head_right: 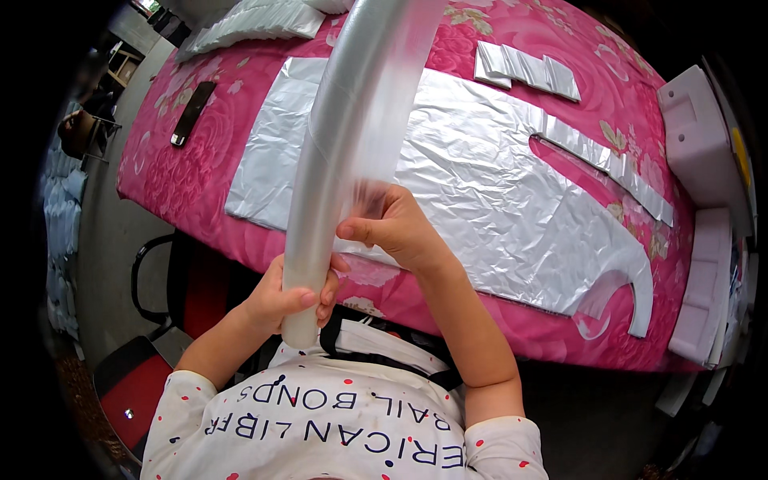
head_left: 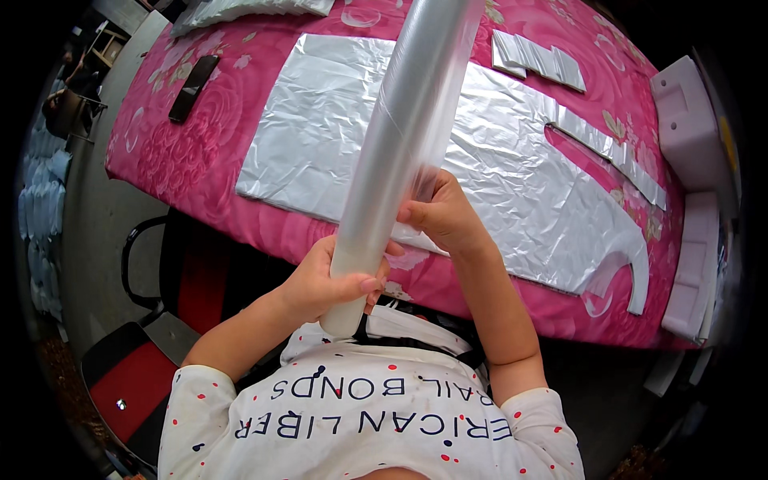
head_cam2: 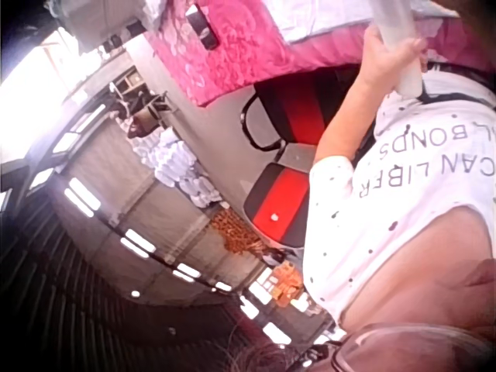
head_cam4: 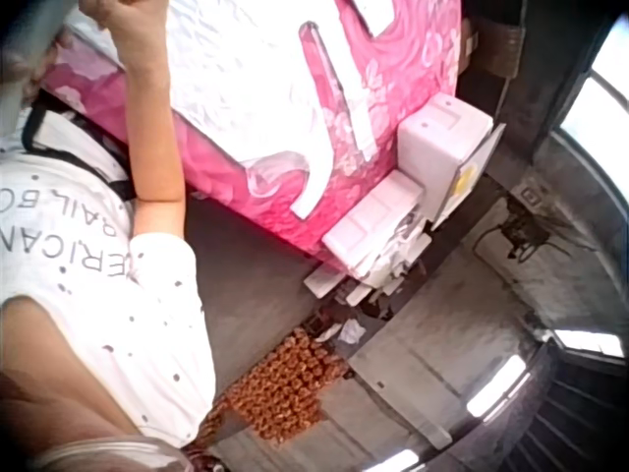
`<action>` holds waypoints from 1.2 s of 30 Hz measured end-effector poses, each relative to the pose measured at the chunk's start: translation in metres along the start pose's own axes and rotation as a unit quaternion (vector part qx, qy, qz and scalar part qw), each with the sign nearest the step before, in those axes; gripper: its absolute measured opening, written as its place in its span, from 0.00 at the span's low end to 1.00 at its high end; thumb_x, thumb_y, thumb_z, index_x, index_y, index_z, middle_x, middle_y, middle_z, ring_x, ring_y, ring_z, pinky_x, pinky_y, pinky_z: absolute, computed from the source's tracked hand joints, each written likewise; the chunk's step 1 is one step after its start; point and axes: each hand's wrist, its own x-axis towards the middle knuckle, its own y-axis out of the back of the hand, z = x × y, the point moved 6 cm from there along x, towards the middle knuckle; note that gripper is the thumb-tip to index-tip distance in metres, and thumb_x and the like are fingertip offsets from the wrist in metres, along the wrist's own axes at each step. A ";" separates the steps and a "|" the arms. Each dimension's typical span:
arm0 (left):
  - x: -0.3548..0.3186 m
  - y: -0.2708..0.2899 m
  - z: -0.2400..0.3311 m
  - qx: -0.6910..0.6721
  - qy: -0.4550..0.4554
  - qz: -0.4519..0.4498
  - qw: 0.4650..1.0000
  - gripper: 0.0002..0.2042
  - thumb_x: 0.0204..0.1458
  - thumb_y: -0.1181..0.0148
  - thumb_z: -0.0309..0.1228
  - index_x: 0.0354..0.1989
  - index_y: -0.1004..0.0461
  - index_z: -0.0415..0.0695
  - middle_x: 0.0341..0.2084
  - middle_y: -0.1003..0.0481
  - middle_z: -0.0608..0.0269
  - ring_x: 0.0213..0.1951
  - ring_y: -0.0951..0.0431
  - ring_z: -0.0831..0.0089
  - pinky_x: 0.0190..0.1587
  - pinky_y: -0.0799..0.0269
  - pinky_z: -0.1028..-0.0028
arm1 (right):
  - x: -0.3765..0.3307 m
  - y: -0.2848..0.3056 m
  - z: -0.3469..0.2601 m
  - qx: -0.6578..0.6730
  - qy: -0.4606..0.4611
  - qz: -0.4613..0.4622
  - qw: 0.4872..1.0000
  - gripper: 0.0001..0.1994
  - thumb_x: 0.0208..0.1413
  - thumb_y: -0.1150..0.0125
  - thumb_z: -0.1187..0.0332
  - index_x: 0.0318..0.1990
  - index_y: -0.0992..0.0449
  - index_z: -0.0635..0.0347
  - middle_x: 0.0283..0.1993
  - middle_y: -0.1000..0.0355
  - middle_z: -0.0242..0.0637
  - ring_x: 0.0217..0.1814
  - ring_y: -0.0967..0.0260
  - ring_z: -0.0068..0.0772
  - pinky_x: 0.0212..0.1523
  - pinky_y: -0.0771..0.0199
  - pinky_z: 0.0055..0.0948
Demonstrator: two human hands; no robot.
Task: The person repeatedly unrolls a sheet of clear plastic wrap from a roll, places it over a silver template on a pink floral tablecloth, and folds the plastic into small rectangular packets. The person handles the plastic roll and the folded packets throughout the clip.
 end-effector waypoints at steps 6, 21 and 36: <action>0.001 -0.011 -0.005 -0.136 0.048 -0.183 0.972 0.33 0.41 0.35 0.45 0.48 0.39 0.30 0.25 0.32 0.61 0.21 0.29 0.77 0.21 0.30 0.77 | -0.004 -0.001 0.008 0.043 -0.004 -0.028 0.999 0.18 0.41 0.28 0.68 0.39 0.26 0.64 0.35 0.26 0.33 0.36 0.29 0.22 0.37 0.29 0.22; 0.003 -0.028 -0.050 -0.440 0.115 -0.446 0.771 0.38 0.46 0.47 0.60 0.51 0.36 0.33 0.36 0.27 0.46 0.32 0.22 0.62 0.36 0.25 0.66 | -0.017 -0.043 -0.025 -0.001 0.087 -0.110 0.990 0.15 0.39 0.28 0.73 0.36 0.24 0.62 0.34 0.25 0.32 0.38 0.29 0.20 0.38 0.32 0.18; 0.037 0.019 -0.009 0.234 -0.032 0.067 0.969 0.24 0.59 0.58 0.49 0.51 0.37 0.39 0.35 0.30 0.63 0.36 0.30 0.80 0.38 0.32 0.77 | -0.050 -0.008 0.007 -0.311 -0.092 0.150 0.934 0.19 0.44 0.33 0.63 0.40 0.25 0.68 0.23 0.31 0.29 0.25 0.37 0.16 0.27 0.37 0.19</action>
